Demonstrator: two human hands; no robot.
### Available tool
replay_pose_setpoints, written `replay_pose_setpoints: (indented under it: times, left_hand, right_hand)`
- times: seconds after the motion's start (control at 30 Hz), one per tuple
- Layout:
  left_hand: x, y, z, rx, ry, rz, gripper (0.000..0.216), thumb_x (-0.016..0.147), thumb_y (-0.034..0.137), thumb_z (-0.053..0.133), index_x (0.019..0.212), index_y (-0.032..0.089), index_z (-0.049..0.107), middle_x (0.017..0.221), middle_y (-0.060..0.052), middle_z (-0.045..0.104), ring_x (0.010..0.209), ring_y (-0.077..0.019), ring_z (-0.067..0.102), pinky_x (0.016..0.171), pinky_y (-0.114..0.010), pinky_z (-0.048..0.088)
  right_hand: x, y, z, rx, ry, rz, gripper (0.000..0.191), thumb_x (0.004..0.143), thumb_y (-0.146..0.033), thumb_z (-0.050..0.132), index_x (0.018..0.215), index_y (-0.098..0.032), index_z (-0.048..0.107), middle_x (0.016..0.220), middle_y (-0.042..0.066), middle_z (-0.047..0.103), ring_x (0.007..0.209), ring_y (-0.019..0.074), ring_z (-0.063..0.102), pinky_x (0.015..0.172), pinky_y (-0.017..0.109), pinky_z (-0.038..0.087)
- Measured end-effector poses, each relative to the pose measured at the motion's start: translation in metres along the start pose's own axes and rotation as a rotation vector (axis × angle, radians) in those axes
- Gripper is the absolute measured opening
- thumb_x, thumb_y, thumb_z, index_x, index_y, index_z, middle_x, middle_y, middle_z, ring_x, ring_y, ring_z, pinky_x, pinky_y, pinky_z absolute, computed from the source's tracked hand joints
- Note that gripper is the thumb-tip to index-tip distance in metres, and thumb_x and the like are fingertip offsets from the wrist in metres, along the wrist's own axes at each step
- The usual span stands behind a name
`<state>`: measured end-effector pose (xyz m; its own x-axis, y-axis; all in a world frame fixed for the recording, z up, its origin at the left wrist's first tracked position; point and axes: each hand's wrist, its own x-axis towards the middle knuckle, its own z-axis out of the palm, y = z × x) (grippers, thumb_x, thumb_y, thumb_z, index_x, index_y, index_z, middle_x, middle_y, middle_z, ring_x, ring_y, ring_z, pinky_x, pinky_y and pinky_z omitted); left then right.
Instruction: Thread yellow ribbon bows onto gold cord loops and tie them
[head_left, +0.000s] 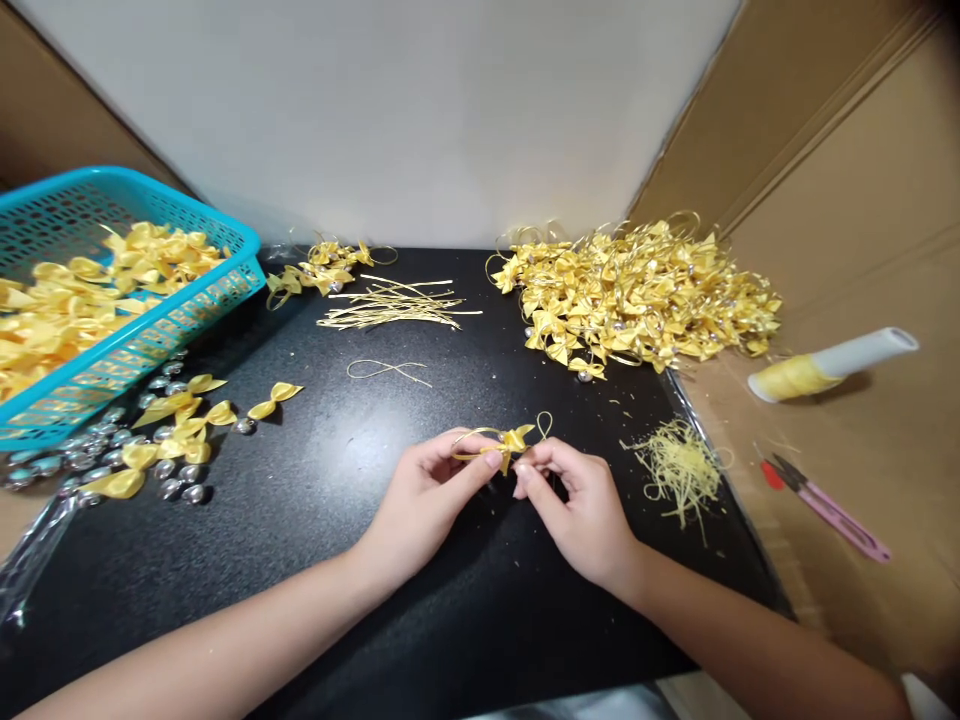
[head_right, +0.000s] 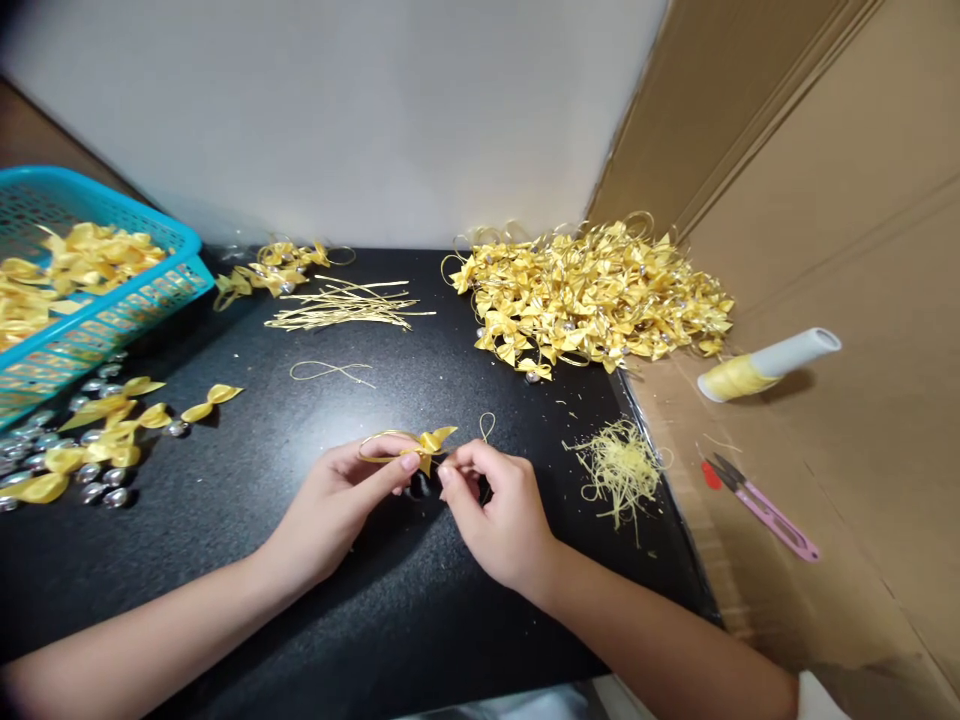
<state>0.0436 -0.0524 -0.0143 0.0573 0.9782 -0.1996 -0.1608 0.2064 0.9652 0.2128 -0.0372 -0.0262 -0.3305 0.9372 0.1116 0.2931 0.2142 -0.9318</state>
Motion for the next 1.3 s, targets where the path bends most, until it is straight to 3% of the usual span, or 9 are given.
replay_pose_setpoints:
  times: [0.23, 0.33, 0.43, 0.5, 0.63, 0.73, 1.03, 1.23, 1.3]
  left_hand:
    - [0.002, 0.000, 0.000, 0.015, -0.056, -0.075, 0.014, 0.078, 0.028, 0.071, 0.071, 0.016, 0.071, 0.069, 0.000, 0.067, 0.065, -0.0097, 0.056, 0.065, -0.020, 0.045]
    - [0.003, -0.001, -0.003, 0.113, 0.019, -0.031, 0.017, 0.077, 0.031, 0.070, 0.071, 0.015, 0.069, 0.069, -0.001, 0.066, 0.066, -0.0117, 0.057, 0.064, -0.022, 0.045]
    - [0.003, -0.003, -0.005, 0.308, 0.086, 0.088, 0.018, 0.080, 0.031, 0.067, 0.072, 0.016, 0.070, 0.069, -0.002, 0.064, 0.065, -0.0127, 0.056, 0.060, -0.023, 0.043]
    - [0.003, -0.003, -0.006, 0.448, 0.084, 0.212, 0.015, 0.081, 0.029, 0.067, 0.077, 0.016, 0.073, 0.068, -0.002, 0.063, 0.062, -0.0123, 0.055, 0.057, -0.023, 0.042]
    - [0.002, -0.002, -0.006, 0.621, 0.072, 0.469, 0.010, 0.081, 0.022, 0.065, 0.076, 0.016, 0.072, 0.063, -0.001, 0.061, 0.057, -0.0101, 0.052, 0.052, -0.021, 0.039]
    - [0.002, -0.002, -0.005, 0.685, 0.048, 0.523, 0.010, 0.082, 0.019, 0.063, 0.077, 0.016, 0.071, 0.065, -0.002, 0.062, 0.057, -0.0097, 0.052, 0.052, -0.020, 0.039]
    - [0.009, -0.002, -0.004, 0.638, 0.075, 0.258, 0.016, 0.079, 0.025, 0.062, 0.067, 0.015, 0.066, 0.063, -0.001, 0.060, 0.057, -0.0102, 0.050, 0.053, -0.021, 0.037]
    - [0.023, -0.005, -0.015, 0.488, 0.131, 0.076, 0.024, 0.076, 0.036, 0.064, 0.064, 0.015, 0.060, 0.061, 0.000, 0.059, 0.057, -0.0115, 0.051, 0.056, -0.023, 0.039]
    - [0.025, -0.005, -0.017, 0.475, 0.130, 0.057, 0.025, 0.074, 0.036, 0.064, 0.063, 0.015, 0.059, 0.060, 0.000, 0.059, 0.056, -0.0116, 0.051, 0.056, -0.023, 0.039]
  right_hand:
    - [0.005, 0.002, 0.004, -0.004, 0.002, -0.007, 0.018, 0.089, -0.019, 0.054, 0.073, -0.018, 0.060, 0.066, -0.001, 0.064, 0.061, 0.0111, 0.060, 0.063, 0.023, 0.047]
    - [0.005, -0.001, 0.001, -0.107, 0.120, -0.116, 0.008, 0.086, -0.017, 0.059, 0.081, -0.019, 0.065, 0.077, 0.002, 0.067, 0.074, 0.0143, 0.062, 0.070, 0.027, 0.049]
    - [0.004, -0.006, -0.003, -0.287, 0.289, -0.355, 0.005, 0.080, -0.016, 0.066, 0.081, -0.021, 0.068, 0.083, 0.004, 0.063, 0.084, 0.0177, 0.058, 0.077, 0.033, 0.047]
    - [0.003, -0.008, -0.004, -0.375, 0.308, -0.427, 0.005, 0.080, -0.018, 0.068, 0.082, -0.023, 0.070, 0.082, 0.004, 0.060, 0.083, 0.0183, 0.054, 0.076, 0.035, 0.045]
    - [0.005, -0.007, 0.001, -0.438, 0.267, -0.365, 0.008, 0.084, -0.022, 0.064, 0.084, -0.023, 0.072, 0.083, 0.005, 0.058, 0.082, 0.0191, 0.051, 0.075, 0.036, 0.043]
    - [0.007, -0.005, 0.004, -0.421, 0.242, -0.351, 0.014, 0.087, -0.018, 0.060, 0.078, -0.022, 0.070, 0.081, 0.004, 0.057, 0.080, 0.0183, 0.049, 0.073, 0.035, 0.042]
    - [0.010, -0.009, -0.007, -0.300, 0.353, -0.334, 0.013, 0.091, -0.021, 0.053, 0.082, -0.021, 0.062, 0.085, 0.004, 0.050, 0.087, 0.0186, 0.050, 0.078, 0.035, 0.042]
    - [0.025, -0.049, -0.064, 0.144, 0.577, -0.443, 0.010, 0.090, -0.018, 0.054, 0.081, -0.023, 0.056, 0.101, 0.007, 0.055, 0.105, 0.0210, 0.056, 0.087, 0.040, 0.045]
    - [0.028, -0.062, -0.096, 0.116, 0.605, -0.533, 0.016, 0.092, -0.014, 0.049, 0.083, -0.023, 0.058, 0.105, 0.008, 0.057, 0.111, 0.0220, 0.056, 0.090, 0.043, 0.043]
